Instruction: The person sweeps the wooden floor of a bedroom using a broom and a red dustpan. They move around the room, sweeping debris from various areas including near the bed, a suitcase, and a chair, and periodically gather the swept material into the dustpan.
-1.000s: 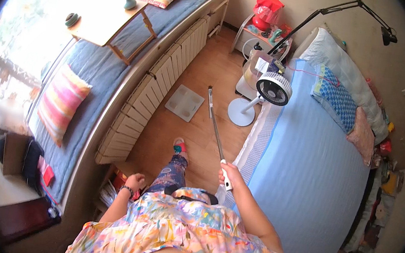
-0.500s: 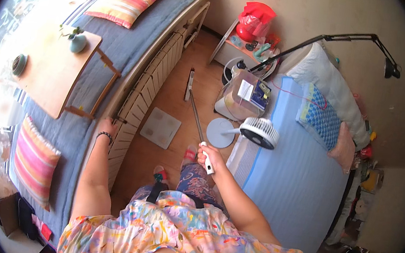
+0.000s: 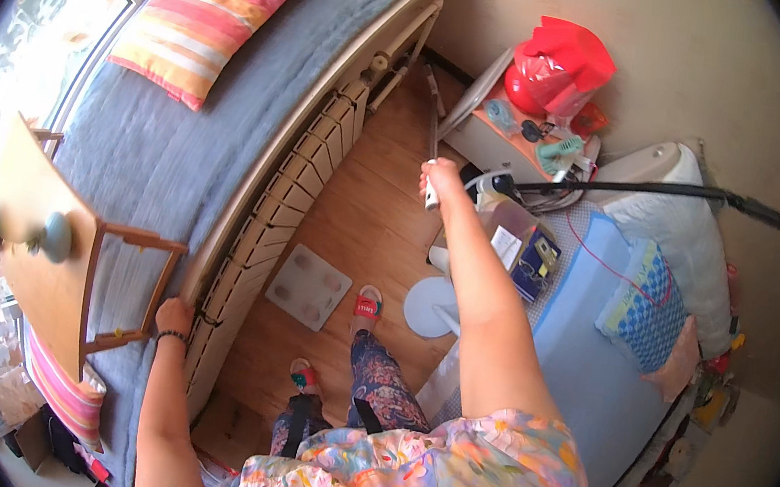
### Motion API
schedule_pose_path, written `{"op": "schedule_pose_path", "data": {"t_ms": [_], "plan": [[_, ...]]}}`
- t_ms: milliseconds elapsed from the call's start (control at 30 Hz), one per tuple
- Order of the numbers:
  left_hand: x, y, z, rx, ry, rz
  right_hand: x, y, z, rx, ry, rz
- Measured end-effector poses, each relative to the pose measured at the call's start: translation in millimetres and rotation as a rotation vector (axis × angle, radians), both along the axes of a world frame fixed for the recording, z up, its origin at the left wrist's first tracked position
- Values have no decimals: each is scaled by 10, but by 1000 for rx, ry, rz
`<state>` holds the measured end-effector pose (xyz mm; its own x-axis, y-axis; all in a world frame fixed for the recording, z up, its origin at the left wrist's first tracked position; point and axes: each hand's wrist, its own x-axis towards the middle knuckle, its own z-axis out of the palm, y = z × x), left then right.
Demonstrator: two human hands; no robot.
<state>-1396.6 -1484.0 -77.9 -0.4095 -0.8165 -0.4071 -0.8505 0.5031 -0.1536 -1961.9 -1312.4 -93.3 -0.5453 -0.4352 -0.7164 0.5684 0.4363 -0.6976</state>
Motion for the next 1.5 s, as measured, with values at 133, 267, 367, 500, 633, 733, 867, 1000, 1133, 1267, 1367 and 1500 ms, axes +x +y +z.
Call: {"op": "schedule_pose_path", "data": {"t_ms": [133, 267, 367, 500, 633, 733, 867, 1000, 1133, 1267, 1367, 1500], "plan": [[-226, -20, 96, 35, -62, 108, -835, -421, -502, 254, 257, 154], [-366, -49, 110, 51, -81, 111, -1356, -652, -924, 403, 330, 317], [-331, -69, 61, 18, -81, 88, -1300, -858, -1052, 497, 344, 406], [-275, -31, 63, 17, -118, 97, -974, -803, -1095, 559, 413, 459], [-435, -52, 119, 23, -104, 69, -802, -423, -1304, 533, 373, 374], [-336, -45, 116, 54, -90, 37, -437, -403, -1251, 493, 276, 231], [-296, -34, 53, 24, -99, 7, 42, -422, -1059, 448, 139, 172], [-205, -33, 45, 31, -90, 3, 441, -324, -823, 453, 106, 219], [-225, -17, 32, -17, -50, -71, 772, 63, -782, 493, 110, 287], [-150, -29, -10, 52, -77, -1, 1320, 781, -435, 482, 106, 451], [-152, -43, -7, 23, -62, 2, 1530, 1552, -62, 511, 59, 607], [-239, -62, 79, 79, -84, 51, 962, 1998, 804, 404, 128, 729]]}}
